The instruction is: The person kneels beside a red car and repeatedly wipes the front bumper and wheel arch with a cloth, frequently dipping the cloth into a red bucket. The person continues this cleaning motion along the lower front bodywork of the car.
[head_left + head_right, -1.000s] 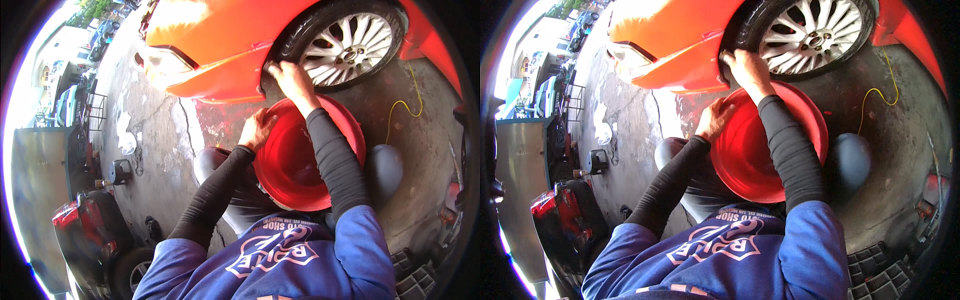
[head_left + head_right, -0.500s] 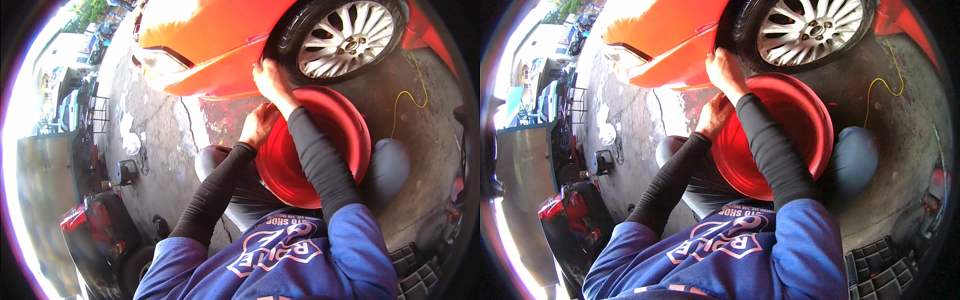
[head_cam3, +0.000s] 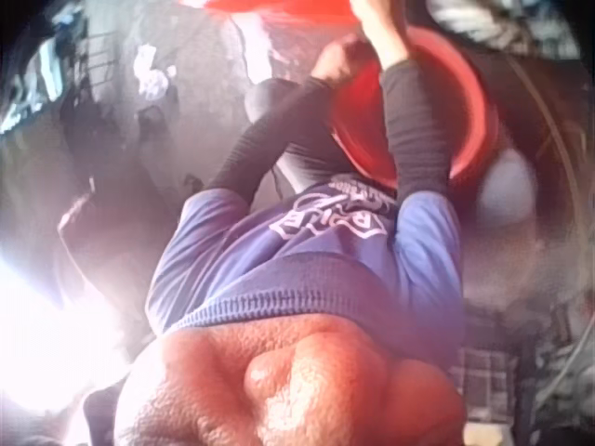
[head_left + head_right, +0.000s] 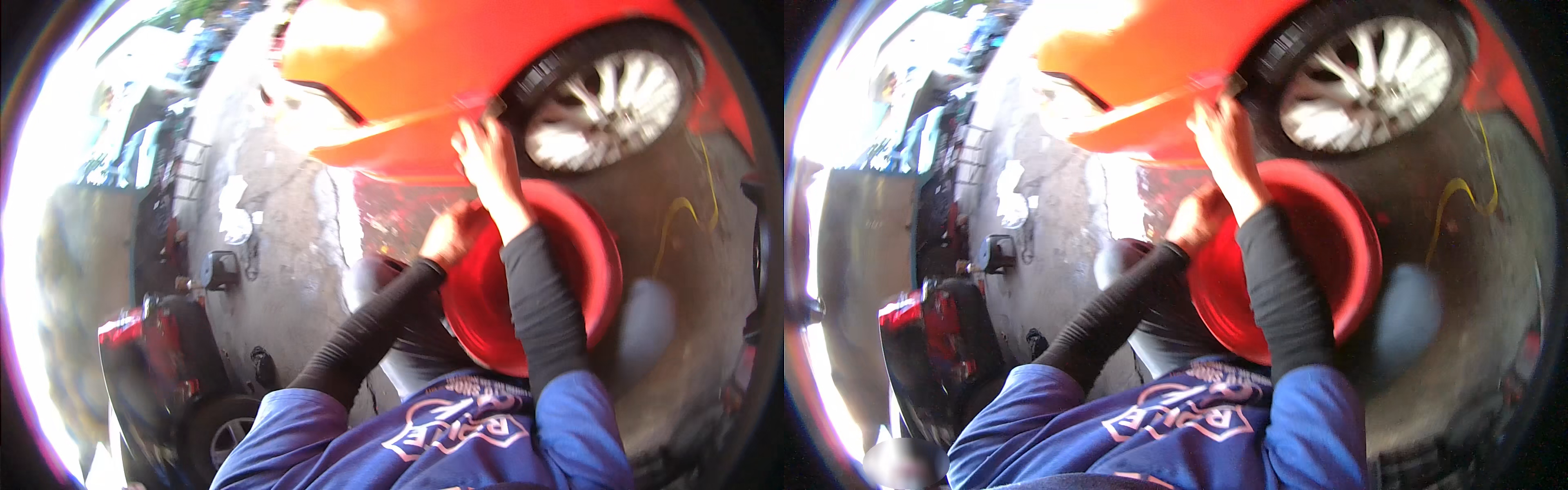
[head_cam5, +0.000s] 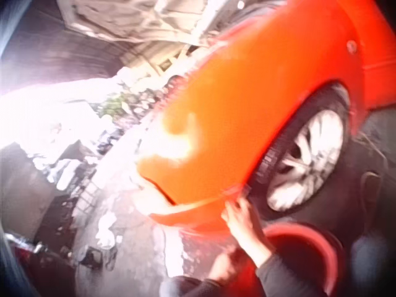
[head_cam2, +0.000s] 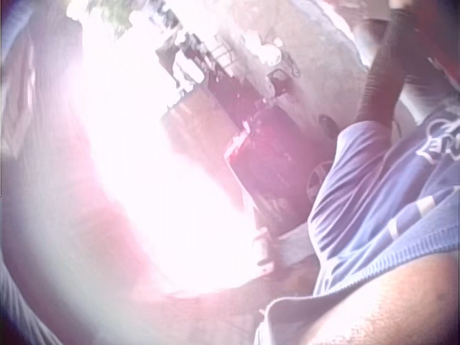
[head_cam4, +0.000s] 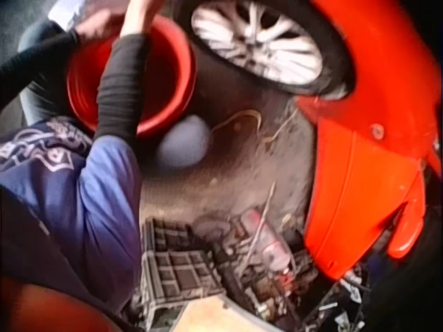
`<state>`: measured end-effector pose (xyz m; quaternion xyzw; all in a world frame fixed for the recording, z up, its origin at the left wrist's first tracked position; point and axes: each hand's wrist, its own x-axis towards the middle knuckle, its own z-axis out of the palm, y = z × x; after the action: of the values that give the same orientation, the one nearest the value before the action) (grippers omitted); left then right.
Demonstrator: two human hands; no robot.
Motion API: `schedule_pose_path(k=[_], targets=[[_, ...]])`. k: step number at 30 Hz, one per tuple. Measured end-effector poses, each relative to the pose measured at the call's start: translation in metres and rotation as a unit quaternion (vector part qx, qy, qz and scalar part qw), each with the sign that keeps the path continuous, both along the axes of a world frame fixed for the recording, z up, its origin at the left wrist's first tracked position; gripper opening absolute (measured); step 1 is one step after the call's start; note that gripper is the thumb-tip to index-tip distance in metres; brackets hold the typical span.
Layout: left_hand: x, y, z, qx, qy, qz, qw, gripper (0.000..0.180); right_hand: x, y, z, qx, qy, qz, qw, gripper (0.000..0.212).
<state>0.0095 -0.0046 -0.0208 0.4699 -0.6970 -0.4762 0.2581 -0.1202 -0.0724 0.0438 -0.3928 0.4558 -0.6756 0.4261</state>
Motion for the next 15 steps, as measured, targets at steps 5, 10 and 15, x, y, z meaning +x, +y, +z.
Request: schedule_pose_path(k=[5, 10, 15], targets=[[-0.001, 0.000, 0.005, -0.091, -0.186, 0.024, 0.978, 0.034, -0.005, 0.001, 0.014, 0.246, -0.081, 0.109, 0.960, 0.016], [-0.003, 0.004, 0.010, -0.104, -0.133, 0.010, 0.986, 0.036, -0.008, 0.004, 0.017, 0.064, -0.106, 0.027, 0.992, 0.030], [-0.001, 0.002, 0.008, -0.100, -0.179, 0.002, 0.979, 0.043, -0.013, 0.002, 0.020, 0.088, 0.094, 0.066, 0.990, 0.023]])
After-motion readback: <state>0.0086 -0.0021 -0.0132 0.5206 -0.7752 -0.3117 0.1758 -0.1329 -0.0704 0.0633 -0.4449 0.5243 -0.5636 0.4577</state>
